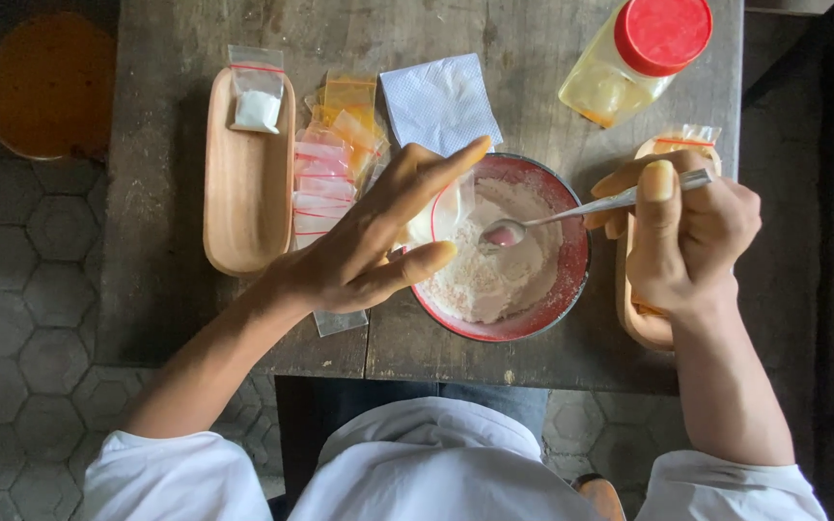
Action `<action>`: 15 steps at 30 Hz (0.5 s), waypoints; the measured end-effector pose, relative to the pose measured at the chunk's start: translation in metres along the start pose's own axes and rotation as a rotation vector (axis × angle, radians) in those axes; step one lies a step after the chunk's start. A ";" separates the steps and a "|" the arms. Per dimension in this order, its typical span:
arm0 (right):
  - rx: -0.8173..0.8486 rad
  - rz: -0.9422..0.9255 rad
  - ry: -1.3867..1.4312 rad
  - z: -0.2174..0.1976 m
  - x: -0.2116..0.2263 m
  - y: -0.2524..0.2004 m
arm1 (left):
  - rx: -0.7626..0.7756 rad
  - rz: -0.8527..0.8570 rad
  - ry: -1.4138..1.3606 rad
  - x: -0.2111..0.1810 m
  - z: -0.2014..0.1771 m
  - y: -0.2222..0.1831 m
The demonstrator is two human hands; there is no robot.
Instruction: Packaging white powder into small plastic bags using a spoon and sealing them.
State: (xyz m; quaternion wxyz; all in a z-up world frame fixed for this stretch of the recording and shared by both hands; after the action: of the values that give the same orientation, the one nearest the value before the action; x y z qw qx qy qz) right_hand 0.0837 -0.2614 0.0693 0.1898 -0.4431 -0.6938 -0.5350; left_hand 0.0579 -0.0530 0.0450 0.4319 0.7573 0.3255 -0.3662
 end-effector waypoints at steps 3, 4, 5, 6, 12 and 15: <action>-0.003 -0.035 -0.012 -0.001 0.002 0.001 | 0.006 0.017 0.024 -0.001 -0.001 -0.001; -0.019 -0.049 -0.004 -0.003 0.000 0.000 | -0.006 0.040 0.030 -0.002 -0.002 -0.001; -0.036 -0.061 0.003 -0.005 -0.001 -0.002 | -0.017 0.063 0.034 -0.003 -0.003 -0.001; -0.038 -0.060 0.002 -0.004 0.000 -0.004 | -0.014 0.064 0.034 -0.003 -0.002 -0.002; -0.104 0.009 0.076 -0.009 -0.005 -0.005 | -0.039 0.012 0.045 0.009 0.001 -0.004; -0.160 0.045 0.121 -0.013 -0.005 0.000 | -0.110 0.104 0.082 0.011 -0.002 -0.004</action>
State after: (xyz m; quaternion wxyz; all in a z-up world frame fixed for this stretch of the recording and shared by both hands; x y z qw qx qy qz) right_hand 0.0839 -0.2750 0.0704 0.2070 -0.4391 -0.6261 -0.6101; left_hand 0.0610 -0.0471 0.0344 0.4773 0.7627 0.3228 -0.2937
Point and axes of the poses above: each hand's wrist, its own y-axis towards the middle knuckle, its own z-axis out of the palm, x = y × z, the point moved 9 cm from there along y, towards the middle knuckle, and after that the axes turned 13 degrees about -x, right-handed, at the moved point
